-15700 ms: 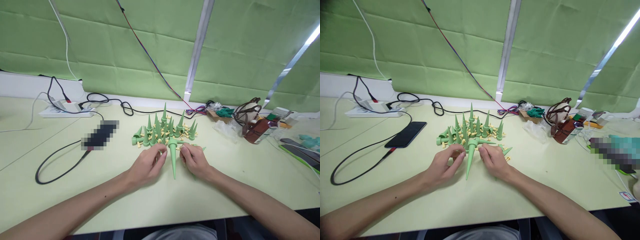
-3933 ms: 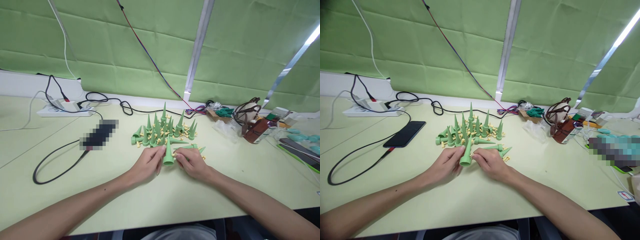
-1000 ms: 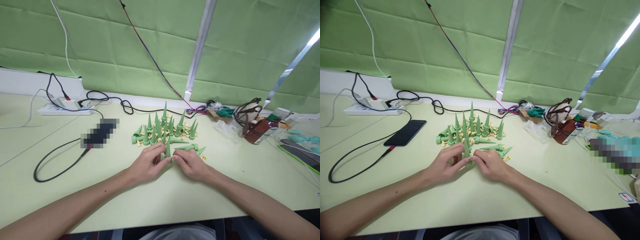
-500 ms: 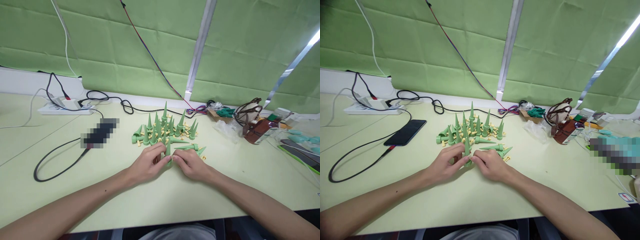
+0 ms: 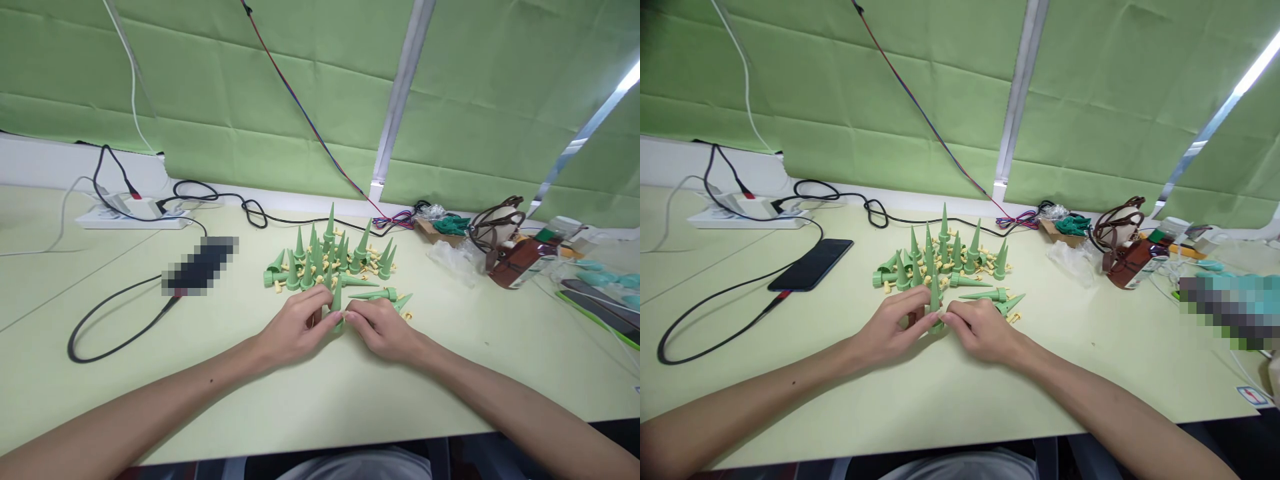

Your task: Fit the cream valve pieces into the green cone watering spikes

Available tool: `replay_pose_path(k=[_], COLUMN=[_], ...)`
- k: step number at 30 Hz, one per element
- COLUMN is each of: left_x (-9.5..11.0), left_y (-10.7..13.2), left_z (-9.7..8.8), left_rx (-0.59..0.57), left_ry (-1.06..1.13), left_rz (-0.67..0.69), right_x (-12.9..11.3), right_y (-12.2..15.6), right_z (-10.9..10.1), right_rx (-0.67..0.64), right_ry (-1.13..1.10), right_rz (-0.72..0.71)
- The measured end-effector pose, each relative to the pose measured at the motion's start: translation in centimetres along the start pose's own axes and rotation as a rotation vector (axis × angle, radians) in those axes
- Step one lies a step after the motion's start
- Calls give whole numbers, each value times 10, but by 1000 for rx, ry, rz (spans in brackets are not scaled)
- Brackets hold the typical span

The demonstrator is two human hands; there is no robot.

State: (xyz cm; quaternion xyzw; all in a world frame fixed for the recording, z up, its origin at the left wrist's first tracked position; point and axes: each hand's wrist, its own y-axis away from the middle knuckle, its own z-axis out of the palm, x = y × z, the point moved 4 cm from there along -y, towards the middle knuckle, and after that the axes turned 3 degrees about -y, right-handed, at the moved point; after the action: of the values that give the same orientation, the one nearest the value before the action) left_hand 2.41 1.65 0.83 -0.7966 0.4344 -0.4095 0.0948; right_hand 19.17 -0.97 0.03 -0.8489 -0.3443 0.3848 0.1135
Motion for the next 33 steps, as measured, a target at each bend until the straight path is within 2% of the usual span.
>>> replay_pose_path(k=[5,11,17,33], left_x=[1,7,10,12], left_y=[0,0,1,1], left_z=[-1,-4,-6,-6], left_rx=[14,66,88,90], left_ry=[1,-16,-54,-74], left_rz=[18,134,184,214], right_x=[0,-1,-3,-3], right_y=[-1,1,1,0], right_z=[-1,-1,-2,-2], right_rx=[-1,3,-2,7], right_ry=[11,11,0,-28], right_rz=[-6,-21,-31,-40])
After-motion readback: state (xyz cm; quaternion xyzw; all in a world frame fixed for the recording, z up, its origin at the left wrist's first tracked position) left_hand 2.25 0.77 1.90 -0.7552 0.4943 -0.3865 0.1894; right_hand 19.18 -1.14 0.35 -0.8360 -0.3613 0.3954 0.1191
